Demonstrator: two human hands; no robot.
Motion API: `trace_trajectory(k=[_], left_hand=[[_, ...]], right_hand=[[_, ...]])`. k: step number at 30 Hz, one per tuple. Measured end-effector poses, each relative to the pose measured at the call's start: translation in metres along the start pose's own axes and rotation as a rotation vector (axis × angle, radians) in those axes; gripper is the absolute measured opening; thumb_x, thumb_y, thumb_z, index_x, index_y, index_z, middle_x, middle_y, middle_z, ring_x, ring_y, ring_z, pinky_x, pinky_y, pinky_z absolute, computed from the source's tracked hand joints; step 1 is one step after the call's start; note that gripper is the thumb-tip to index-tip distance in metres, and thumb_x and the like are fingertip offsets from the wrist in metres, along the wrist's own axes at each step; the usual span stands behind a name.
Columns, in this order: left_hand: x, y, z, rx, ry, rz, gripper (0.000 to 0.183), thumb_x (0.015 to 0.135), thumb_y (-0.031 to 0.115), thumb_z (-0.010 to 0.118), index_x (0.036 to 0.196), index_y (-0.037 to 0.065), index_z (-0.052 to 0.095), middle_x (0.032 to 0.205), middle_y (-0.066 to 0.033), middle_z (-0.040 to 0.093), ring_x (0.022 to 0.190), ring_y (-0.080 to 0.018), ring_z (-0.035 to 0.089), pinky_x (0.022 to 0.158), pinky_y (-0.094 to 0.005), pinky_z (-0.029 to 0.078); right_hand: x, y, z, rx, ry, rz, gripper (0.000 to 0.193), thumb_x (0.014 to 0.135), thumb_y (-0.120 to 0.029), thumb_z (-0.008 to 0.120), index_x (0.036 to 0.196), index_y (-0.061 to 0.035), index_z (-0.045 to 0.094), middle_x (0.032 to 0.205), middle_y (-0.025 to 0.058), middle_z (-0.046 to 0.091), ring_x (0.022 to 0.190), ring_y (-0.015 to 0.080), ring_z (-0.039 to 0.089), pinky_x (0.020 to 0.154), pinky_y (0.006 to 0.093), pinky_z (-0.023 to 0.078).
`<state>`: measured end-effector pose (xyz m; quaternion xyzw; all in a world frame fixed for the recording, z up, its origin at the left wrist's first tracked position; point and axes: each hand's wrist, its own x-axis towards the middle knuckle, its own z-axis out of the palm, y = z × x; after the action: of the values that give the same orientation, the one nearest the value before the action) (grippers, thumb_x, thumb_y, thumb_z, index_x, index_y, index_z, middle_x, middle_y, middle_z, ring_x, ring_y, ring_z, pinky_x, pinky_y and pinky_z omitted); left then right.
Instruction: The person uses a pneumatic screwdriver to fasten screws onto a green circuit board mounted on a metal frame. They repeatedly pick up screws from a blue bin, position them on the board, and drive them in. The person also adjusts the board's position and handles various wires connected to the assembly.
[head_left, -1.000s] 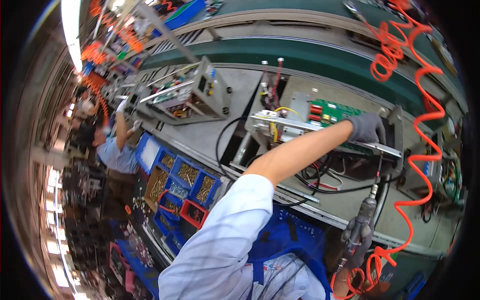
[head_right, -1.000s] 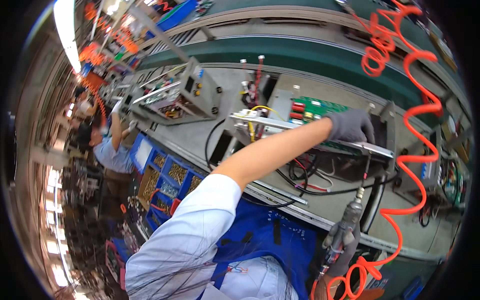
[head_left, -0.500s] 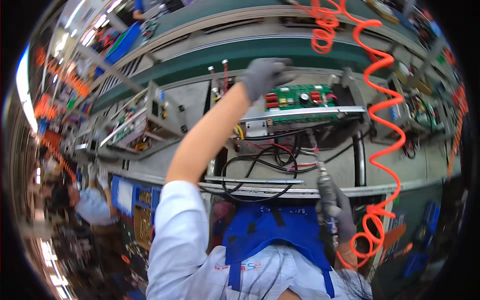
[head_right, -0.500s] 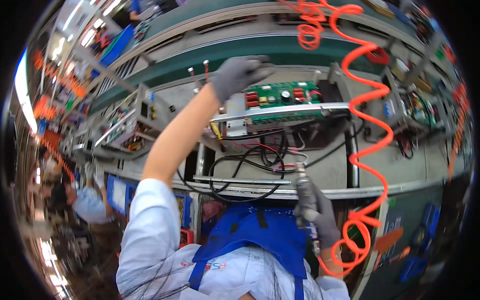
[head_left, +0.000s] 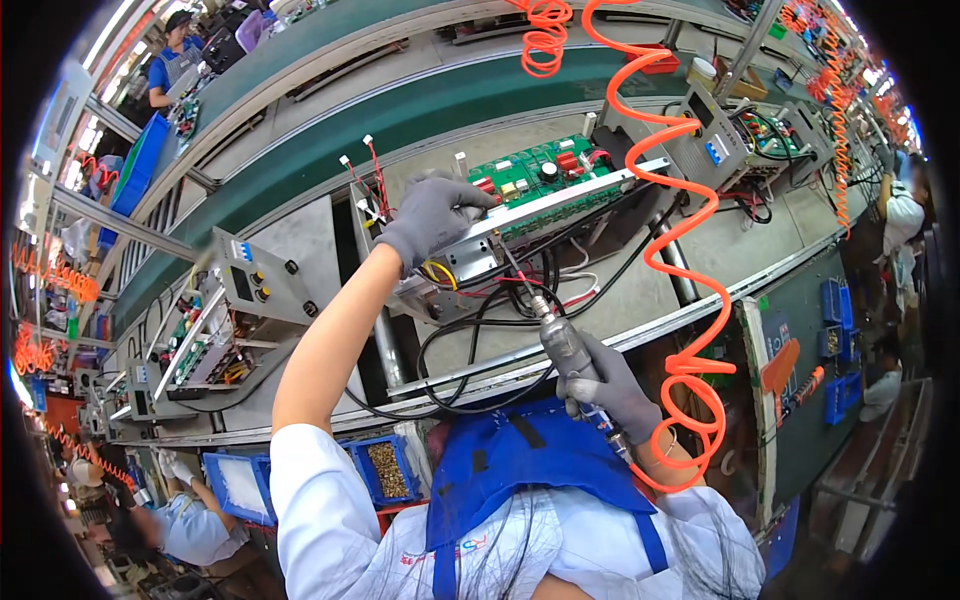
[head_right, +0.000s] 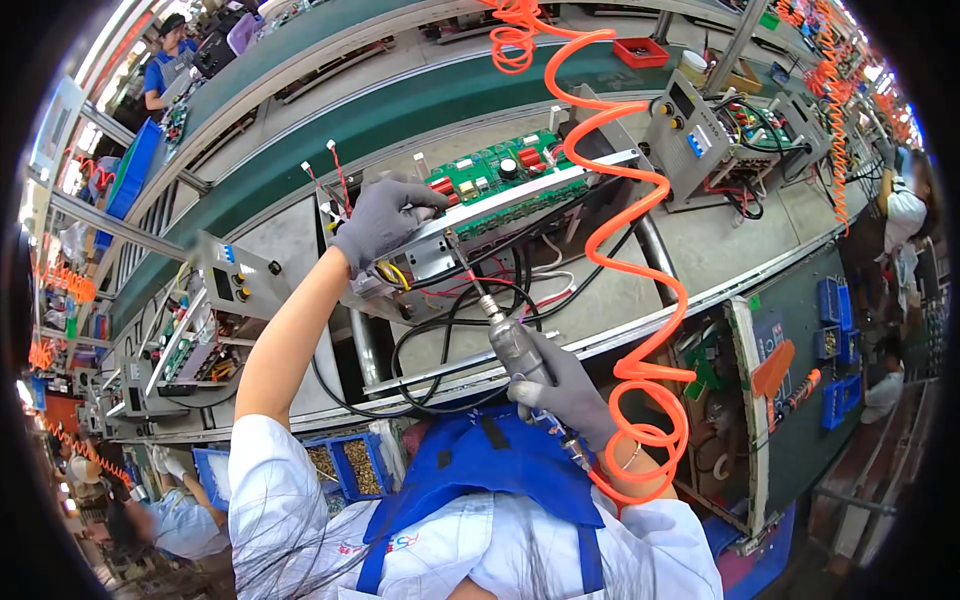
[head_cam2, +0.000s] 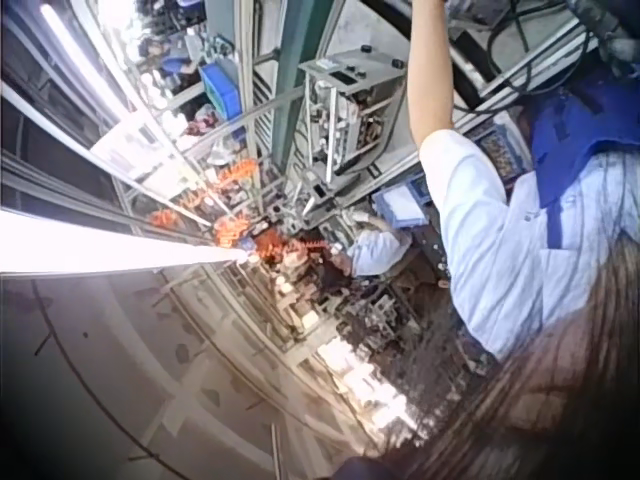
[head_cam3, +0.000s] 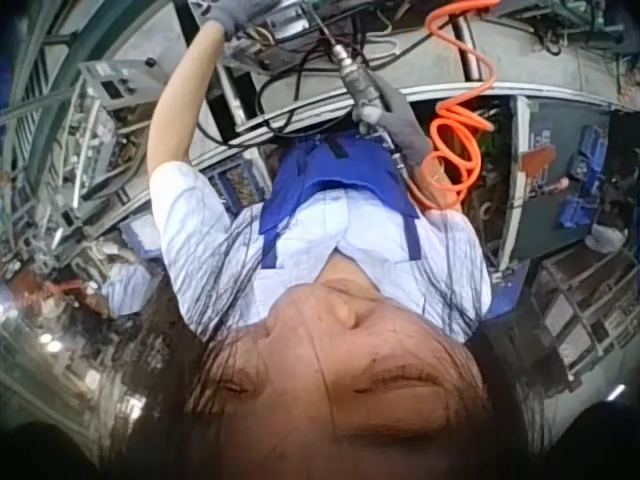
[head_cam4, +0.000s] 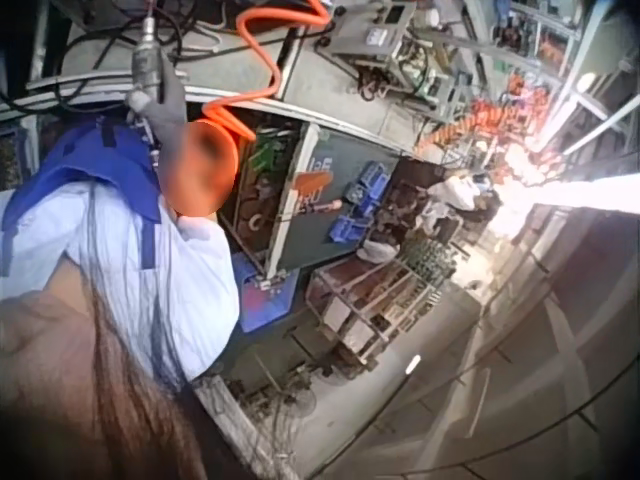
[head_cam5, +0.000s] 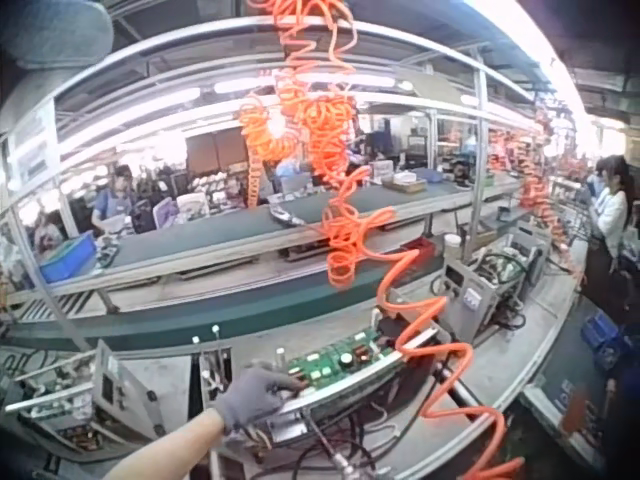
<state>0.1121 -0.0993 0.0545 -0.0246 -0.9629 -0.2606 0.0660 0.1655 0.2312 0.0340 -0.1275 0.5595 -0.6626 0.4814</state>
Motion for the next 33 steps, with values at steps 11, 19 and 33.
trace_trajectory(k=[11, 19, 33], left_hand=[[0.004, -0.018, 0.008, -0.268, -0.076, -0.048, 0.023, 0.077, 0.008, 0.072, 0.100, 0.006, 0.075, 0.094, -0.0145, 0.071, 0.090, -0.0237, 0.065, 0.083, -0.0334, 0.049], [0.005, -0.025, 0.010, -0.363, -0.100, -0.069, 0.023, 0.076, 0.012, 0.073, 0.099, 0.008, 0.076, 0.094, -0.0138, 0.070, 0.091, -0.0256, 0.064, 0.082, -0.0358, 0.051], [0.003, -0.020, 0.001, -0.466, -0.187, -0.111, 0.025, 0.078, 0.010, 0.072, 0.103, 0.005, 0.074, 0.094, -0.0136, 0.069, 0.090, -0.0226, 0.063, 0.081, -0.0333, 0.049]], right_hand=[[0.009, 0.008, 0.000, -0.024, 0.018, -0.015, 0.083, 0.077, -0.024, 0.074, 0.146, -0.0032, 0.033, 0.087, 0.0069, 0.059, 0.061, 0.0129, 0.060, 0.056, 0.0270, 0.049], [0.010, 0.007, 0.000, -0.018, 0.005, -0.019, 0.083, 0.078, -0.021, 0.073, 0.148, -0.0036, 0.031, 0.086, 0.0065, 0.058, 0.061, 0.0121, 0.059, 0.057, 0.0264, 0.048], [0.012, 0.032, 0.002, 0.506, -0.112, 0.012, 0.070, 0.080, -0.050, 0.064, 0.127, -0.0005, 0.047, 0.079, 0.0095, 0.059, 0.057, 0.0131, 0.058, 0.050, 0.0262, 0.049]])
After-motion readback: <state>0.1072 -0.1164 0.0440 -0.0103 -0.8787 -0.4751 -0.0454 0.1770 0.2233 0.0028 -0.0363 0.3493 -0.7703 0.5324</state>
